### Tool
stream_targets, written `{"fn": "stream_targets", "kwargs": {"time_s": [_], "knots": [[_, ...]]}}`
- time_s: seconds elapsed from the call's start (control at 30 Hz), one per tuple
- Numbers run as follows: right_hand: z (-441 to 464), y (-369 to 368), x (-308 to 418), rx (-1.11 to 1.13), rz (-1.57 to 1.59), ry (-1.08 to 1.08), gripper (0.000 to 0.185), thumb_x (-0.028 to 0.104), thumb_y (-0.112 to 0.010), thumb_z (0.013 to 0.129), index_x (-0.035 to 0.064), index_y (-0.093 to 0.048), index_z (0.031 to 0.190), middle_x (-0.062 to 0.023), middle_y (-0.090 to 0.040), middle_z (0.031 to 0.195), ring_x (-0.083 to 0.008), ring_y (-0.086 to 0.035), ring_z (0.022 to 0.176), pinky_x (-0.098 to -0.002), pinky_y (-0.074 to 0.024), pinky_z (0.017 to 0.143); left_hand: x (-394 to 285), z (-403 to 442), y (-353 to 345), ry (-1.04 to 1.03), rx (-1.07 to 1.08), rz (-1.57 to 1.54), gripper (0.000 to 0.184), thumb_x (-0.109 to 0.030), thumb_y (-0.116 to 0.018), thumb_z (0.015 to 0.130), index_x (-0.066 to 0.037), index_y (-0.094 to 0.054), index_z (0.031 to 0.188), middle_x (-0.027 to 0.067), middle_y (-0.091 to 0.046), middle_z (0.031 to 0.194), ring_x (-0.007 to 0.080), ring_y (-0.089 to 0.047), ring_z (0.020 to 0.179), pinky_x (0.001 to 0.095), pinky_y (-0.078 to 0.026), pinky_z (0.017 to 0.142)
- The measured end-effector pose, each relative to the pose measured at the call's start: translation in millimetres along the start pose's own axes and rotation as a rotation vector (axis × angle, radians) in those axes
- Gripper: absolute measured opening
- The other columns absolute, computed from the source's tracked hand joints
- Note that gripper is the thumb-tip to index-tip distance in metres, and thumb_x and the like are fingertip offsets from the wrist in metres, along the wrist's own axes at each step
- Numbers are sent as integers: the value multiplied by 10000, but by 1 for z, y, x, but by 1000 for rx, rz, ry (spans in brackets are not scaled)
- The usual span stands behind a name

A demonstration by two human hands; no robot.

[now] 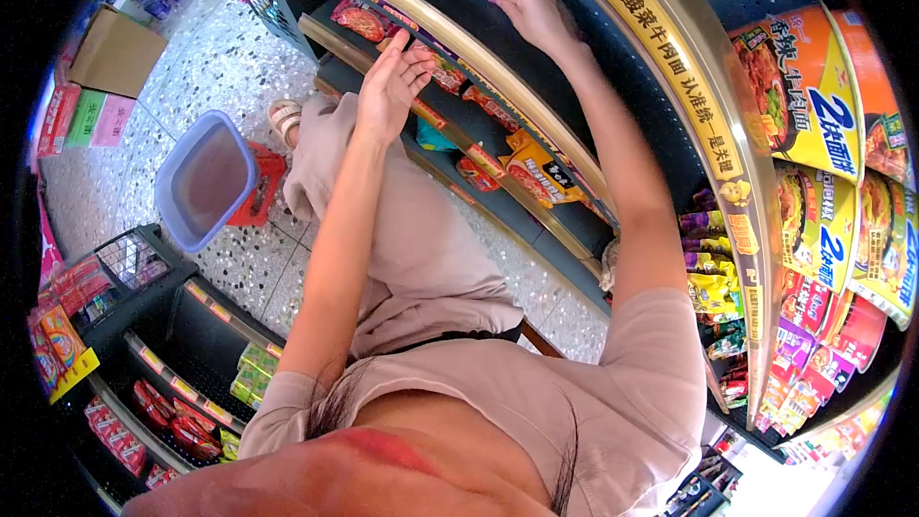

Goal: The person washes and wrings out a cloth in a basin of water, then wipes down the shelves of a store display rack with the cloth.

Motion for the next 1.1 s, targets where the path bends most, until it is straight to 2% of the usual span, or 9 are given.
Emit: {"fn": "stream_targets", "kwargs": {"time_s": [0.07, 0.17, 0.27, 0.3, 0.4, 0.6, 0.8, 0.9, 1.1], "knots": [[10, -4, -1, -50, 9, 43, 213, 172, -584, 887, 103, -665, 1071, -139, -539, 768, -307, -574, 756, -373, -449, 666, 1, 1, 0, 0, -4, -22, 516, -288, -481, 952, -49, -349, 1389, 72, -603, 1014, 180, -567, 975, 310, -424, 874], [29, -18, -11, -34, -40, 6, 202, 244, -587, 891, 197, -683, 1063, -122, -596, 850, -312, -603, 822, -394, -487, 703, 1, 1, 2, -8, -16, -45, 491, -283, -481, 953, -40, -377, 1367, 79, -607, 1014, 184, -574, 972, 312, -428, 872], [48, -23, -11, -84, -4, 23, 204, 183, -599, 875, 120, -676, 1053, -139, -556, 772, -320, -579, 736, -385, -454, 667, 2, 3, 4, -16, -25, -61, 472, -280, -482, 953, -29, -404, 1345, 82, -611, 1014, 188, -578, 973, 313, -430, 870], [55, -24, -10, -84, -26, 28, 210, 202, -597, 877, 131, -680, 1057, -140, -573, 792, -328, -592, 764, -399, -465, 692, 2, 3, 5, -17, -26, -66, 466, -279, -483, 952, -25, -414, 1337, 83, -613, 1013, 189, -579, 974, 313, -430, 869], [67, -12, 6, -111, 10, -28, 179, 278, -606, 873, 135, -708, 911, -196, -589, 793, -374, -598, 779, -435, -467, 672, 1, 4, 5, -19, -26, -65, 449, -276, -485, 951, -19, -436, 1317, 82, -613, 1011, 189, -579, 974, 315, -430, 868], [83, -18, 10, -79, -28, -184, 268, 359, -556, 895, 136, -698, 944, -227, -615, 925, -408, -595, 902, -453, -474, 765, -1, 4, 4, -31, -26, -36, 458, -289, -479, 953, -16, -433, 1318, 81, -612, 1014, 188, -577, 971, 315, -427, 872], [76, -23, 2, -85, -44, -227, 264, 355, -521, 911, 169, -704, 946, -219, -623, 919, -407, -599, 905, -457, -479, 763, 0, 1, 3, -7, 2, -14, 522, -299, -482, 950, -31, -360, 1382, 67, -612, 1015, 177, -570, 972, 313, -422, 871], [65, -33, -15, -92, -92, -71, 212, 278, -578, 887, 217, -682, 1061, -135, -616, 883, -341, -613, 853, -440, -496, 741, -1, 1, 3, 10, 0, 12, 557, -308, -490, 945, -45, -326, 1407, 61, -612, 1018, 174, -566, 971, 310, -417, 867], [33, -25, -19, -79, -81, -76, 205, 274, -564, 894, 209, -678, 1052, -154, -610, 894, -353, -609, 866, -445, -497, 746, 2, -1, 3, 19, 16, 34, 559, -316, -482, 948, -82, -306, 1424, 64, -613, 1026, 174, -564, 974, 311, -412, 867]]}}
Point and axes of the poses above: each hand's wrist, its own z-axis towards the middle knuckle, its own y-axis out of the back of the hand, x = y × z, the point moved 4 cm from there along z, towards the middle knuckle
